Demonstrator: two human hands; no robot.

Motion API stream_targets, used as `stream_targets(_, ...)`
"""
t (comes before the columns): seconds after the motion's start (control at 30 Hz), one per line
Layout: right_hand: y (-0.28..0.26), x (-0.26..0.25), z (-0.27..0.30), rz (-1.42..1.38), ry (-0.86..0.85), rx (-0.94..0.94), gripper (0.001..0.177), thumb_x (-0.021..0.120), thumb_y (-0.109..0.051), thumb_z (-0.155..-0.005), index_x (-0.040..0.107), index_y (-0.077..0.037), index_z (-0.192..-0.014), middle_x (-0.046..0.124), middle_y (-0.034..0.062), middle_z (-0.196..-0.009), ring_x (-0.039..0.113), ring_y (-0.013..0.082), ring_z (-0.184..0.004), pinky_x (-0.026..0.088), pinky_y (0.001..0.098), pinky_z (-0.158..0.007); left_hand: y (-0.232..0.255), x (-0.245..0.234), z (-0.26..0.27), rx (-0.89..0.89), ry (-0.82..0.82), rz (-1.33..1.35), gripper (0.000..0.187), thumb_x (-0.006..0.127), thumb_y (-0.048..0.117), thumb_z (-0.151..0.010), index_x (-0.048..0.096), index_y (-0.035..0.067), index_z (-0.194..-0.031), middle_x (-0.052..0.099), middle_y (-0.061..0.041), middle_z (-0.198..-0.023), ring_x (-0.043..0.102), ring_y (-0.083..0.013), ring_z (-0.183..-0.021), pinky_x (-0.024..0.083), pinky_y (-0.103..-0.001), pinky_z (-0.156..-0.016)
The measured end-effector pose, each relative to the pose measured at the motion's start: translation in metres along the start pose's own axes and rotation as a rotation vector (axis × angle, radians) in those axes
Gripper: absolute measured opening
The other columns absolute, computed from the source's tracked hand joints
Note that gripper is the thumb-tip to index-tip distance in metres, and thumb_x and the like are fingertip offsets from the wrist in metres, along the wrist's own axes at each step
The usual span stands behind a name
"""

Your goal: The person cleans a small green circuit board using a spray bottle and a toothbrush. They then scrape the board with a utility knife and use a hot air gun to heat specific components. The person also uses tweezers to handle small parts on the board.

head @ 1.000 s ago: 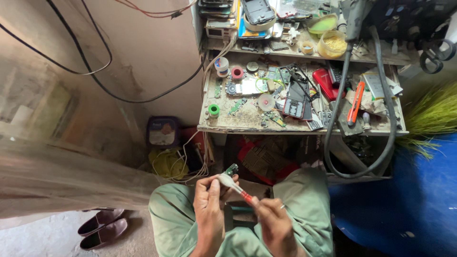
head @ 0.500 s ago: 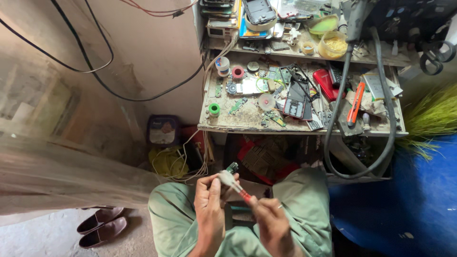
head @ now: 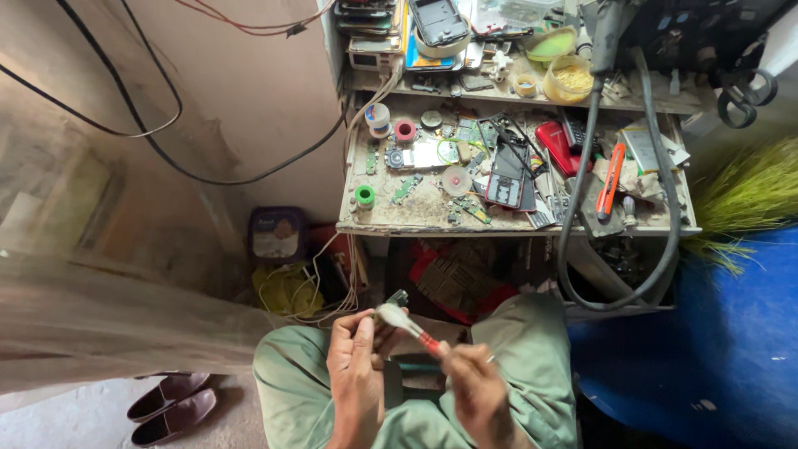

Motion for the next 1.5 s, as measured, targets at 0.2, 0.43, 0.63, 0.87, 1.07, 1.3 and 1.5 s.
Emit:
stream_targets(0.2, 0.010, 0.007, 0.011, -0.057, 0.017, 0.119, 0.033, 0.066, 0.014, -0.084, 0.071, 0.003, -0.115, 0.064, 0.0073, -0.089, 0.060, 0.0173, -0.069, 0.049, 0.0277, -0.058, 0.000, 0.001, 0.001, -0.036, 0.024, -0.020, 0.019, 0.044, 0.014, -0.105, 0.051, -0.001, -0.115, 0.071, -0.025, -0.115, 0.073, -0.0304, -0.106, 0.058, -0.045, -0.099)
stream_targets(0.43, 0.019, 0.010, 0.023, -0.108, -0.017, 0.152, 0.036, 0.062, 0.016, -0.082, 0.071, 0.001, -0.114, 0.065, 0.0095, -0.095, 0.066, 0.0188, -0.076, 0.055, 0.0271, -0.063, 0.000, 0.002, 0.001, -0.031, 0.018, 0.003, 0.019, 0.044, 0.013, -0.105, 0.051, -0.001, -0.116, 0.070, -0.024, -0.115, 0.072, -0.0288, -0.106, 0.058, -0.045, -0.098)
stream_targets(0.63, 0.023, -0.009, 0.015, -0.264, 0.057, 0.263, 0.023, 0.061, 0.004, -0.094, 0.066, -0.004, -0.114, 0.066, 0.0041, -0.098, 0.072, 0.0163, -0.085, 0.056, 0.0262, -0.078, 0.008, -0.002, 0.002, 0.002, 0.028, 0.009, 0.017, 0.043, 0.013, -0.106, 0.050, 0.000, -0.114, 0.069, -0.028, -0.115, 0.074, -0.0310, -0.104, 0.059, -0.044, -0.094)
stream_targets(0.87, 0.083, 0.029, 0.019, -0.950, 0.075, 0.996, 0.027, 0.065, -0.018, -0.095, 0.067, -0.001, -0.116, 0.059, -0.0012, -0.076, 0.058, 0.0071, -0.062, 0.052, 0.0258, -0.057, -0.015, 0.006, 0.012, -0.091, 0.030, -0.083, 0.015, 0.045, 0.013, -0.103, 0.054, 0.003, -0.110, 0.069, -0.015, -0.131, 0.070, -0.0181, -0.105, 0.059, -0.040, -0.093)
stream_targets(1.07, 0.098, 0.055, 0.021, -0.997, 0.011, 1.075, 0.019, 0.074, -0.017, -0.092, 0.072, -0.001, -0.100, 0.053, -0.0063, -0.061, 0.042, 0.0028, -0.050, 0.039, 0.0228, -0.044, -0.041, -0.005, 0.023, -0.211, 0.037, -0.095, 0.014, 0.057, 0.014, -0.102, 0.064, 0.003, -0.107, 0.072, -0.013, -0.101, 0.068, -0.0161, -0.087, 0.056, -0.032, -0.081)
stream_targets(1.3, 0.100, 0.055, 0.007, -1.065, -0.205, 1.188, 0.018, 0.077, -0.018, -0.089, 0.069, -0.003, -0.091, 0.047, -0.0077, -0.057, 0.037, 0.0031, -0.043, 0.035, 0.0226, -0.039, -0.038, -0.003, 0.020, -0.381, -0.185, -0.411, 0.022, 0.064, 0.021, -0.096, 0.073, 0.002, -0.088, 0.072, -0.004, -0.078, 0.064, -0.0100, -0.070, 0.052, -0.026, -0.070)
stream_targets(1.5, 0.098, 0.052, 0.009, -1.037, -0.265, 1.172, 0.018, 0.076, -0.021, -0.088, 0.073, -0.003, -0.092, 0.051, -0.0071, -0.058, 0.037, 0.0031, -0.044, 0.040, 0.0255, -0.045, -0.038, -0.003, 0.020, -0.450, -0.194, -0.480, 0.024, 0.068, 0.022, -0.094, 0.076, 0.001, -0.084, 0.071, -0.001, -0.071, 0.059, -0.0084, -0.066, 0.047, -0.025, -0.066)
Point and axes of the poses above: each hand's wrist, its own z-axis away from the middle knuckle, its own x-axis out of the palm, y = z × x, the point moved 8 cm from there along -z, towards the middle knuckle
